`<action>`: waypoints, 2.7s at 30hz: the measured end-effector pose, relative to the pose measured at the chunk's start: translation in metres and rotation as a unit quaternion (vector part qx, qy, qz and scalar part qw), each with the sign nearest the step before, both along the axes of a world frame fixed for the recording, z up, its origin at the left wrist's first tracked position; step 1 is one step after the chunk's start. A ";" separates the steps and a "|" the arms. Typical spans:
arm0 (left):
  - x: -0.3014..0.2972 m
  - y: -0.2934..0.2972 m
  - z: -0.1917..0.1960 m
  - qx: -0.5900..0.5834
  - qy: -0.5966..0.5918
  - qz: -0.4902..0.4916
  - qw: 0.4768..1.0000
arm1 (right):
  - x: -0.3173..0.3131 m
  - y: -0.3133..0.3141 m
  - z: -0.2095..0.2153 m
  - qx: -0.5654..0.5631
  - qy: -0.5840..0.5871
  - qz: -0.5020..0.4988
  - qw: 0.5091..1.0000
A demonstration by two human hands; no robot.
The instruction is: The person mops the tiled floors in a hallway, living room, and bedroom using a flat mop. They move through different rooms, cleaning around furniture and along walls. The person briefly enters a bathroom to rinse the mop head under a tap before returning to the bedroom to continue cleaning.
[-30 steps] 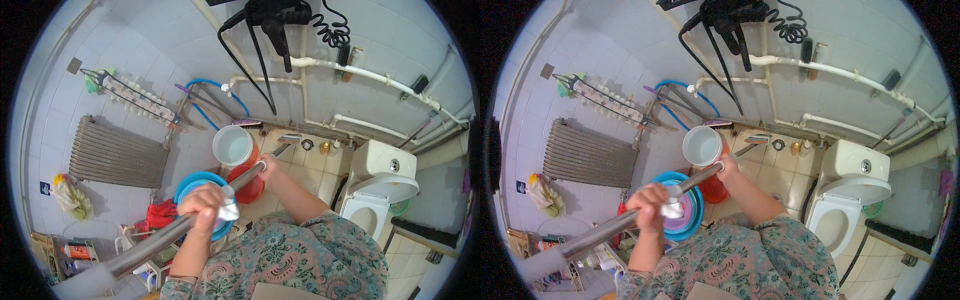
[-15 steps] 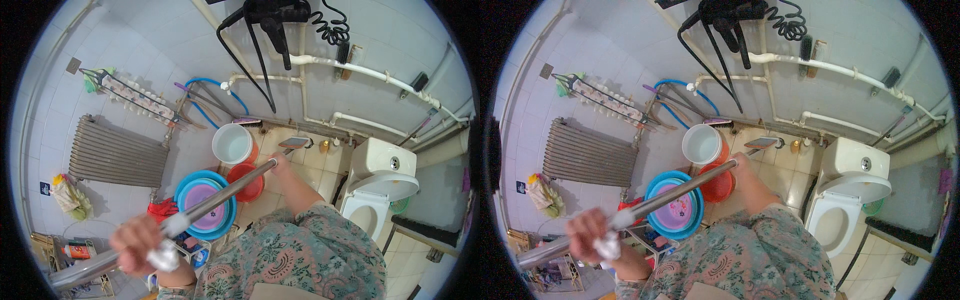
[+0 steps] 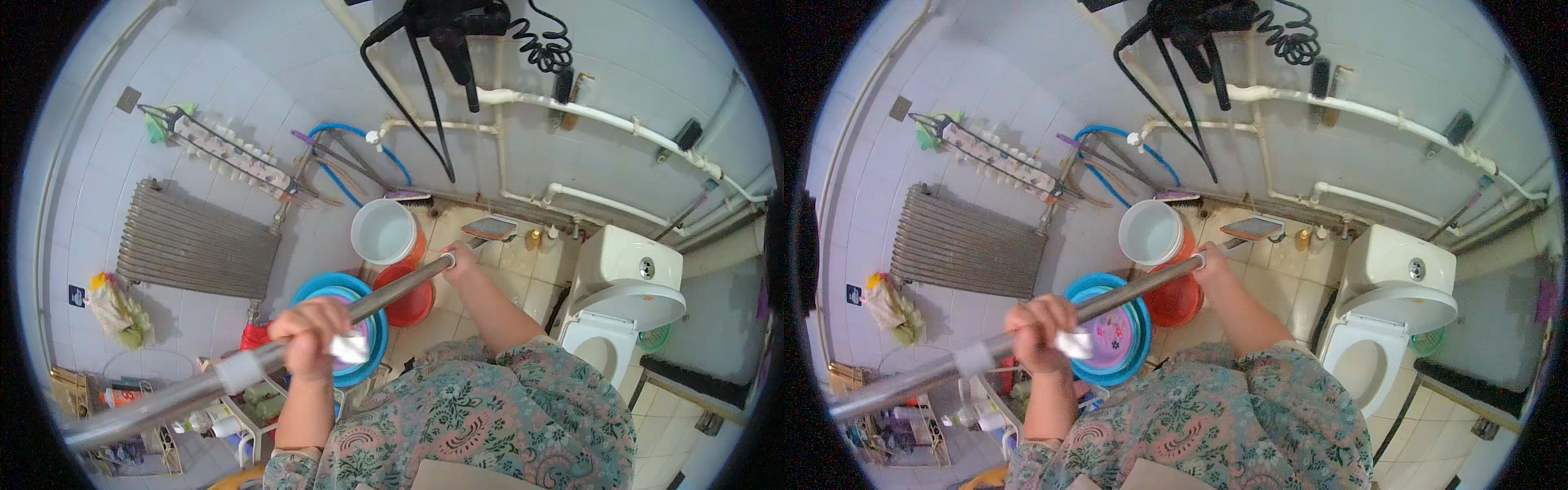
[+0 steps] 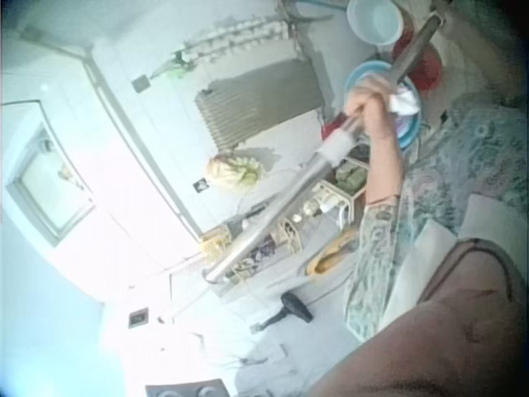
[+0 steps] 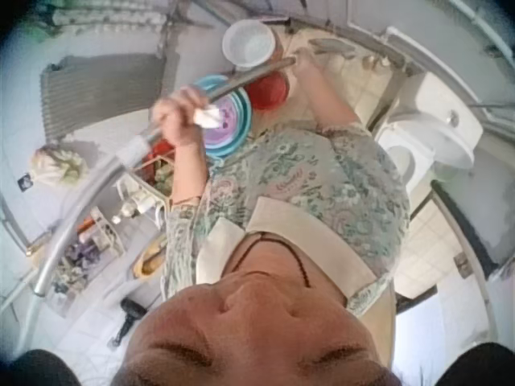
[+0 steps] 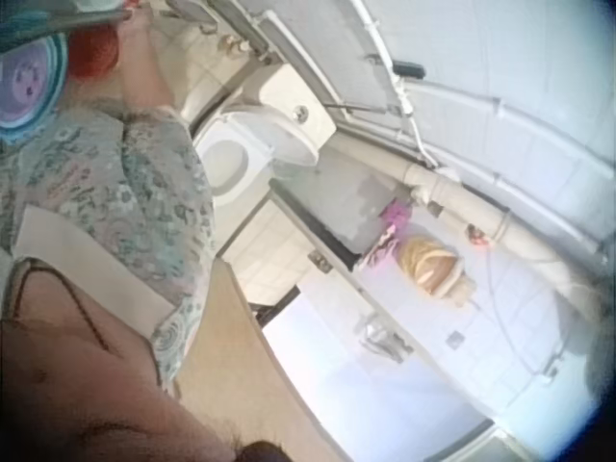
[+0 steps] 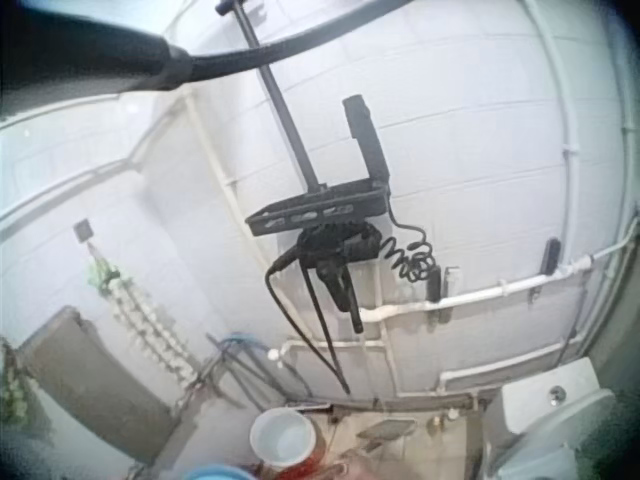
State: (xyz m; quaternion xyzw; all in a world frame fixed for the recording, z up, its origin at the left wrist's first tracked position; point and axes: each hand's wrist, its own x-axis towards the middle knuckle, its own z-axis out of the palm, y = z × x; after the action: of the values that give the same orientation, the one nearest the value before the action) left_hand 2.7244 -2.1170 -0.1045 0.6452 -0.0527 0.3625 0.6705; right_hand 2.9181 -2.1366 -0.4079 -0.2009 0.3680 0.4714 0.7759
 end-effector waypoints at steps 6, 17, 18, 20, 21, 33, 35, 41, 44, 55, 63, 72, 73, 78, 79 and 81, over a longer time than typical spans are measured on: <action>0.031 -0.002 -0.092 0.106 0.108 0.033 0.988 | -0.030 0.003 0.043 0.031 -0.021 0.065 0.997; 0.055 -0.010 -0.133 -0.008 0.245 0.066 0.967 | -0.039 -0.016 0.025 0.128 -0.015 0.089 0.988; 0.052 -0.012 -0.122 -0.014 0.222 0.070 0.972 | -0.038 -0.012 0.009 0.100 -0.007 0.091 0.991; 0.052 -0.018 -0.090 -0.033 0.171 0.070 0.982 | -0.027 -0.008 -0.016 0.029 0.001 0.067 0.997; 0.044 -0.016 -0.078 -0.022 0.140 0.066 0.988 | -0.025 -0.005 -0.021 -0.009 0.007 0.053 0.999; -0.018 -0.045 0.062 0.110 0.010 0.083 0.990 | -0.005 0.008 -0.030 -0.018 -0.013 0.076 0.997; -0.001 -0.040 0.045 0.095 0.012 0.074 0.993 | 0.005 -0.001 -0.007 0.004 -0.001 0.052 0.999; 0.026 0.004 -0.064 0.070 0.070 0.043 0.994 | -0.019 0.013 0.028 0.028 -0.026 0.073 0.997; 0.044 0.007 -0.103 0.097 0.123 0.047 0.987 | -0.018 0.008 0.045 0.036 -0.038 0.104 0.993; 0.089 0.002 -0.157 0.021 0.297 0.055 0.953 | -0.019 -0.018 0.054 0.195 -0.026 0.092 0.976; 0.051 0.001 -0.072 -0.018 0.144 0.088 0.986 | -0.010 0.020 -0.032 0.029 0.007 0.076 0.997; -0.002 -0.005 0.051 0.011 -0.022 0.096 0.995 | 0.027 0.012 -0.041 -0.046 -0.054 0.060 0.996; -0.002 -0.006 0.050 0.011 -0.017 0.098 0.995 | 0.028 0.010 -0.046 -0.050 -0.056 0.062 0.995; 0.010 -0.004 0.020 -0.006 0.015 0.070 0.997 | 0.022 -0.001 -0.020 -0.058 -0.032 0.054 0.996; 0.018 0.000 0.005 0.002 0.036 0.070 0.997 | 0.023 -0.005 -0.001 -0.050 -0.032 0.061 0.996; 0.036 0.010 -0.030 0.028 0.079 0.058 0.995 | 0.017 0.000 0.024 0.003 -0.028 0.043 0.999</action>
State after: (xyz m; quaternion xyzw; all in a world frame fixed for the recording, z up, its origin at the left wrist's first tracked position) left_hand 2.7602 -2.1068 -0.1346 0.6919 0.0280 0.3474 0.6322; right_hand 2.9356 -2.1371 -0.3842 -0.2276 0.3355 0.4995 0.7656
